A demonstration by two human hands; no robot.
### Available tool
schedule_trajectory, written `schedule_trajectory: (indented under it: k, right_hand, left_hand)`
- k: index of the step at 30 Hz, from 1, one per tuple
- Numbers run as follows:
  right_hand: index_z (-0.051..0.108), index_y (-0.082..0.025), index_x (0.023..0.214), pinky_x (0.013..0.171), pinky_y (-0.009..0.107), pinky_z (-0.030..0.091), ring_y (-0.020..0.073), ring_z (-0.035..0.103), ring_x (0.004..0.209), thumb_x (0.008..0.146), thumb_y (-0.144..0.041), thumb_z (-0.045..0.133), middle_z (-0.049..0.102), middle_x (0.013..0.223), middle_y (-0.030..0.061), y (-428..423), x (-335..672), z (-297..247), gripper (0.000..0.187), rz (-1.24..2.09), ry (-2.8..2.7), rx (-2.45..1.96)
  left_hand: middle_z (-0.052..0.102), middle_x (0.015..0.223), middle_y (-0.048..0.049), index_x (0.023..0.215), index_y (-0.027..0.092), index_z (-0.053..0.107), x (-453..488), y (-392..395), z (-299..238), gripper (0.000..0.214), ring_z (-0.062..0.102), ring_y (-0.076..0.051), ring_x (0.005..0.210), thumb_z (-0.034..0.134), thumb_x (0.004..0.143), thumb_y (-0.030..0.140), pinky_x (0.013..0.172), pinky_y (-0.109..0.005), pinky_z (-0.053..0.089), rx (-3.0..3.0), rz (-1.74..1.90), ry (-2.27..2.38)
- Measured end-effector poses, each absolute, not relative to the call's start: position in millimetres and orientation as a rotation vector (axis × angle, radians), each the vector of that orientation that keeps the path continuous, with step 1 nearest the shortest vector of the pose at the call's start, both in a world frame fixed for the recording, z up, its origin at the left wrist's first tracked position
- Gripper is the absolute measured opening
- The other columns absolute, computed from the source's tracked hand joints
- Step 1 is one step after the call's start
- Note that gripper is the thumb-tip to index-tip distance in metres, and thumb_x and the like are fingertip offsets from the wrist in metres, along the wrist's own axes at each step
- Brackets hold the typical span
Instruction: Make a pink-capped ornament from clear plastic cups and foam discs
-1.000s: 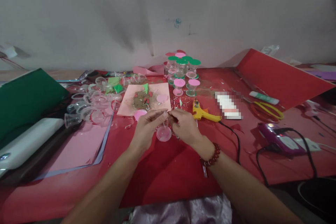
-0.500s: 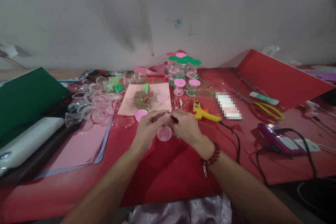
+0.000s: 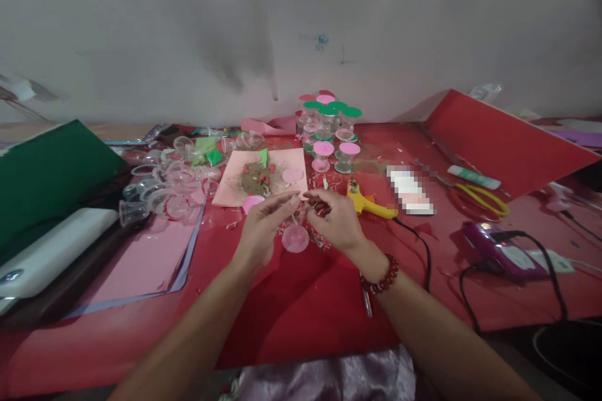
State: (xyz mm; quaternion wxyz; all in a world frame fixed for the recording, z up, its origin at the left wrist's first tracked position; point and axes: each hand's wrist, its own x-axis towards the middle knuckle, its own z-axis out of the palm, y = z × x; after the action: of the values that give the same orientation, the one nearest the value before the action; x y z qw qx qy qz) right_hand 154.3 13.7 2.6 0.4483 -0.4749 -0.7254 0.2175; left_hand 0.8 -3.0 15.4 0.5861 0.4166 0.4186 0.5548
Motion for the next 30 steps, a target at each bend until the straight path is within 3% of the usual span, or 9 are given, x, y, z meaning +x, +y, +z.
schedule_trajectory:
  k: [4, 11, 18, 25, 30]
  right_hand:
    - [0.073, -0.018, 0.085, 0.071, 0.025, 0.047, 0.0157, 0.066, 0.073, 0.084, -0.017, 0.055, 0.075, 0.083, 0.0055, 10.7, 152.4, 3.9, 0.018, 0.414, -1.913, -1.152]
    - [0.070, -0.019, 0.072, 0.064, 0.023, 0.043, 0.0135, 0.062, 0.064, 0.083, -0.014, 0.056, 0.072, 0.071, 0.0020, 11.6, 154.0, 0.7, 0.019, 0.372, -1.930, -1.181]
    - [0.067, -0.019, 0.070, 0.062, 0.024, 0.042, 0.0141, 0.060, 0.064, 0.079, -0.012, 0.060, 0.068, 0.068, 0.0015, 12.4, 156.4, -1.2, 0.013, 0.334, -1.904, -1.179]
    - [0.069, -0.020, 0.082, 0.067, 0.026, 0.042, 0.0166, 0.063, 0.073, 0.084, -0.014, 0.057, 0.072, 0.081, 0.0037, 11.3, 158.0, 1.9, 0.014, 0.241, -2.007, -1.230]
    - [0.068, -0.018, 0.083, 0.064, 0.026, 0.040, 0.0174, 0.063, 0.073, 0.083, -0.016, 0.060, 0.071, 0.081, 0.0048, 10.1, 157.3, 2.6, 0.008, 0.131, -2.061, -1.327]
  left_hand:
    - [0.072, 0.080, -0.0034, 0.096, 0.019, 0.077, 0.1, -2.3, 12.2, 0.026, 0.061, -0.012, 0.068, 0.078, 0.073, 0.030, 0.068, -0.025, 0.046, 0.988, 1.295, 0.950]
    - [0.071, 0.078, -0.0018, 0.095, 0.019, 0.077, 0.2, -4.0, 13.4, 0.025, 0.062, -0.011, 0.067, 0.078, 0.074, 0.030, 0.067, -0.023, 0.046, 1.010, 1.271, 0.941]
    - [0.075, 0.094, -0.0059, 0.095, 0.018, 0.077, 3.6, -4.4, 15.7, 0.030, 0.062, -0.012, 0.074, 0.082, 0.068, 0.029, 0.071, -0.024, 0.048, 0.996, 1.262, 0.931]
    - [0.072, 0.091, -0.0054, 0.097, 0.017, 0.075, 3.8, -4.6, 16.1, 0.034, 0.062, -0.013, 0.075, 0.082, 0.066, 0.030, 0.071, -0.025, 0.048, 0.999, 1.296, 0.955]
    - [0.070, 0.088, -0.0047, 0.087, 0.016, 0.074, 6.4, -5.7, 16.3, 0.028, 0.061, -0.014, 0.075, 0.083, 0.064, 0.029, 0.070, -0.026, 0.048, 1.031, 1.316, 0.948]
